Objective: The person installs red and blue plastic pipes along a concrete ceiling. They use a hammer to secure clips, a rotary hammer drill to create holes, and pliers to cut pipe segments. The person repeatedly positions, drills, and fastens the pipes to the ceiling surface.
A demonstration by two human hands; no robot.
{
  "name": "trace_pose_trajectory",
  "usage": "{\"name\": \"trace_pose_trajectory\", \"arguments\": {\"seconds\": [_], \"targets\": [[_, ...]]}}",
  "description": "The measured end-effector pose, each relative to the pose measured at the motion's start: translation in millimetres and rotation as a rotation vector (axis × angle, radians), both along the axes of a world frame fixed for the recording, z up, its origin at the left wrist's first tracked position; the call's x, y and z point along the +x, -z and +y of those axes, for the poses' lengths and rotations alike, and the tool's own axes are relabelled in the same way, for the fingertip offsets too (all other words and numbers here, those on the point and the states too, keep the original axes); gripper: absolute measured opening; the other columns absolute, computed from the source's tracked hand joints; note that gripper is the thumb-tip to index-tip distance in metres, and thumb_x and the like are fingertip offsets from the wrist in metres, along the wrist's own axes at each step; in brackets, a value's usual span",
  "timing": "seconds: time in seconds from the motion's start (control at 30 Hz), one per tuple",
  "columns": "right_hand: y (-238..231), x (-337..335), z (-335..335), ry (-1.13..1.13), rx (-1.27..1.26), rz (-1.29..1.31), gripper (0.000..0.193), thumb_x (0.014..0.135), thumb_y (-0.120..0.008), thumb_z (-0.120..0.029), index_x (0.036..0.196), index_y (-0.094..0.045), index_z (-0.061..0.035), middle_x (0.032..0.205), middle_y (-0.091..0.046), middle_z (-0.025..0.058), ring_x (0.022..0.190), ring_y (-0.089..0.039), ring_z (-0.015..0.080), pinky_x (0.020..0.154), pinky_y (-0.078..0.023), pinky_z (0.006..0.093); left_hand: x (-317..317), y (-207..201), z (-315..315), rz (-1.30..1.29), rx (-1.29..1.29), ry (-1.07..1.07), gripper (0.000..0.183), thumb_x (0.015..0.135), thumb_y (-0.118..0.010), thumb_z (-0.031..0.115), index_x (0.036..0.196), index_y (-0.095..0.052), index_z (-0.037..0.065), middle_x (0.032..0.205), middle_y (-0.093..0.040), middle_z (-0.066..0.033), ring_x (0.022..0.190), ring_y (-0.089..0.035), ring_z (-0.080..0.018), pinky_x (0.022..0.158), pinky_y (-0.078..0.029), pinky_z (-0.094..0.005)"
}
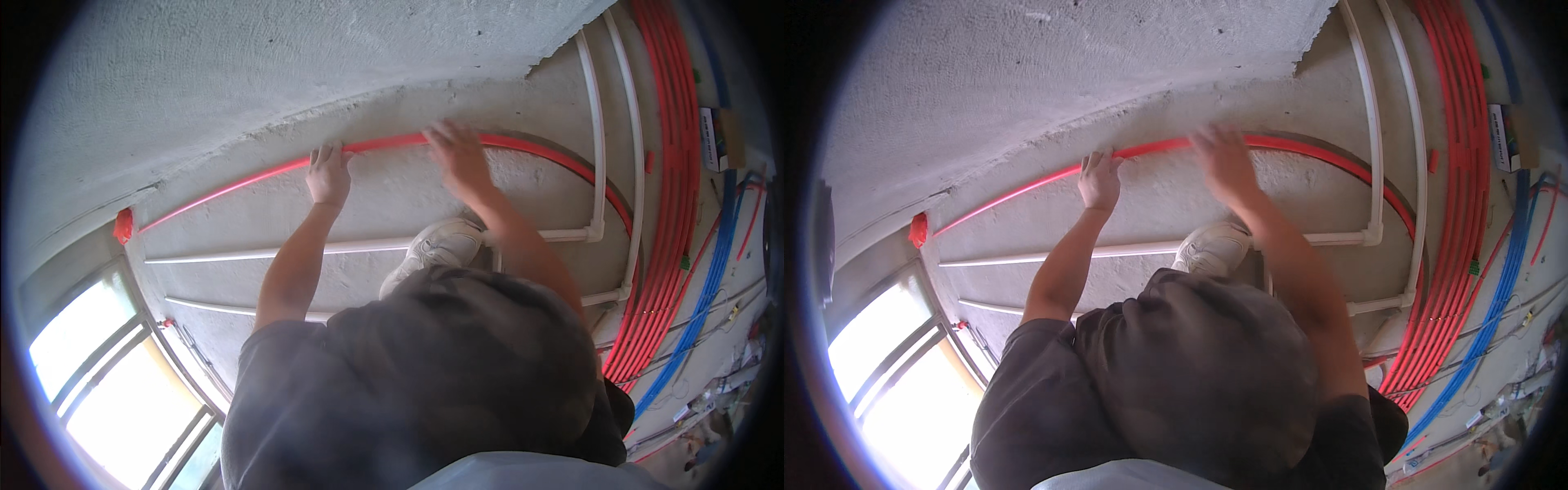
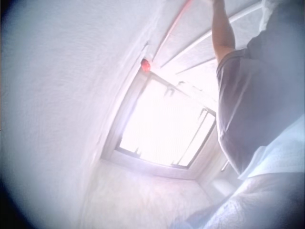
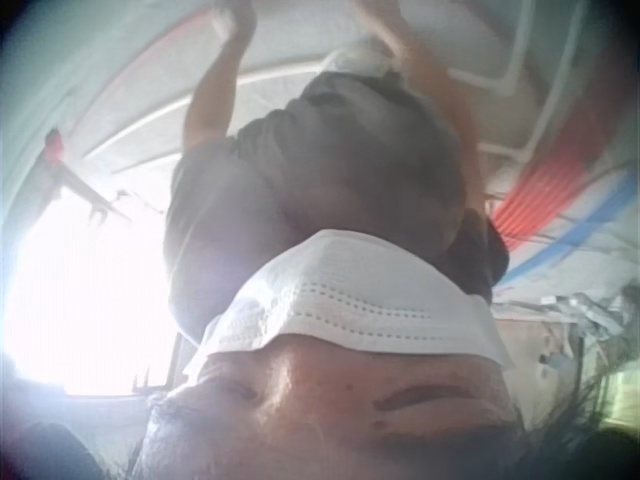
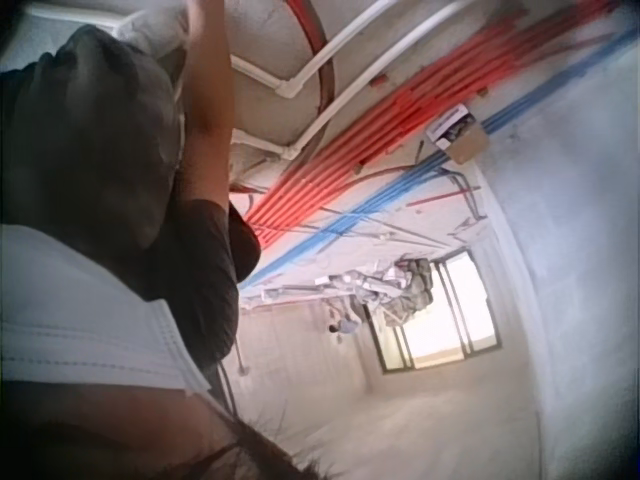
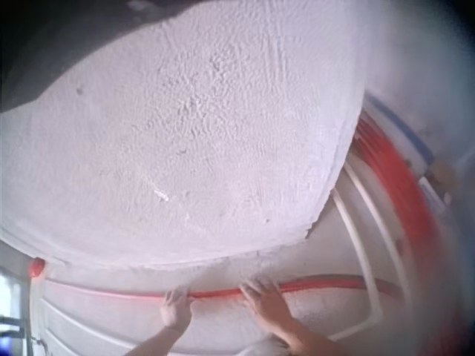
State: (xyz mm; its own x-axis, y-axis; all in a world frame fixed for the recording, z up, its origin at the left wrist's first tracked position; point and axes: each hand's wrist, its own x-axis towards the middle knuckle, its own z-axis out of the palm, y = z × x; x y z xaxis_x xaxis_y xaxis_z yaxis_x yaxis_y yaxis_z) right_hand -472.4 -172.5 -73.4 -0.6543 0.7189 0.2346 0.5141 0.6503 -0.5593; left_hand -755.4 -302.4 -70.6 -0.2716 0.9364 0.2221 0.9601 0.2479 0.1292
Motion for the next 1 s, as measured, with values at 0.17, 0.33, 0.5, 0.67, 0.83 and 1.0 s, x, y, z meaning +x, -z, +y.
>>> {"name": "trace_pose_trajectory", "arguments": {"seconds": [0.17,0.33,0.5,0.67,0.83,1.0], "targets": [[15.0,-18.5,-11.5,0.073,-0.054,0.082,0.029,0.095,-0.059,-0.009,0.122,-0.068,-0.0074,0.137,-0.061,0.0143,0.139,-0.049,0.0344,0.119,-0.035,0.0522,-5.2,-1.4,-9.4,0.001,-0.046,0.040,0.025,0.094,-0.073,0.023,0.114,-0.074,0.008,0.112,-0.071,-0.0093,0.101,-0.065,-0.0349,0.087,-0.056,-0.0452],[27.8,-8.4,-7.4,0.065,-0.056,0.115,0.031,0.095,-0.060,-0.012,0.125,-0.069,-0.0075,0.139,-0.061,0.0136,0.140,-0.049,0.0341,0.120,-0.034,0.0540,-12.0,5.5,-6.3,0.005,-0.096,0.066,0.025,0.096,-0.070,0.018,0.119,-0.074,0.007,0.113,-0.070,-0.0111,0.105,-0.065,-0.0364,0.095,-0.053,-0.0483],[36.6,-15.9,-15.2,0.133,-0.044,0.114,0.030,0.092,-0.064,-0.012,0.121,-0.070,-0.0084,0.137,-0.062,0.0137,0.137,-0.052,0.0346,0.117,-0.038,0.0538,-6.8,7.7,-4.5,0.008,-0.178,0.053,0.027,0.099,-0.067,0.014,0.125,-0.071,0.009,0.115,-0.069,-0.0113,0.110,-0.063,-0.0360,0.093,-0.054,-0.0469],[20.3,31.8,4.8,0.189,0.023,0.115,0.017,0.090,-0.072,-0.023,0.101,-0.069,-0.0101,0.117,-0.062,0.0086,0.122,-0.057,0.0286,0.108,-0.043,0.0494,-6.3,6.7,0.2,0.031,-0.202,0.077,0.030,0.096,-0.070,0.011,0.126,-0.071,0.007,0.112,-0.070,-0.0103,0.106,-0.064,-0.0334,0.090,-0.053,-0.0459],[19.8,98.9,41.0,0.139,0.101,-0.052,0.029,0.086,-0.078,-0.038,0.094,-0.067,-0.0124,0.107,-0.060,0.0052,0.112,-0.057,0.0251,0.095,-0.045,0.0419,-4.1,6.5,5.2,0.035,-0.166,0.093,0.028,0.096,-0.070,0.010,0.123,-0.073,0.005,0.110,-0.069,-0.0099,0.104,-0.064,-0.0320,0.087,-0.053,-0.0454],[29.4,101.9,45.2,0.167,0.051,0.025,0.030,0.083,-0.080,-0.037,0.091,-0.066,-0.0128,0.104,-0.061,0.0043,0.110,-0.057,0.0241,0.094,-0.045,0.0427,-7.5,6.4,5.3,-0.007,-0.197,0.109,0.028,0.097,-0.069,0.012,0.124,-0.074,0.007,0.107,-0.068,-0.0111,0.103,-0.063,-0.0321,0.088,-0.052,-0.0461]]}}
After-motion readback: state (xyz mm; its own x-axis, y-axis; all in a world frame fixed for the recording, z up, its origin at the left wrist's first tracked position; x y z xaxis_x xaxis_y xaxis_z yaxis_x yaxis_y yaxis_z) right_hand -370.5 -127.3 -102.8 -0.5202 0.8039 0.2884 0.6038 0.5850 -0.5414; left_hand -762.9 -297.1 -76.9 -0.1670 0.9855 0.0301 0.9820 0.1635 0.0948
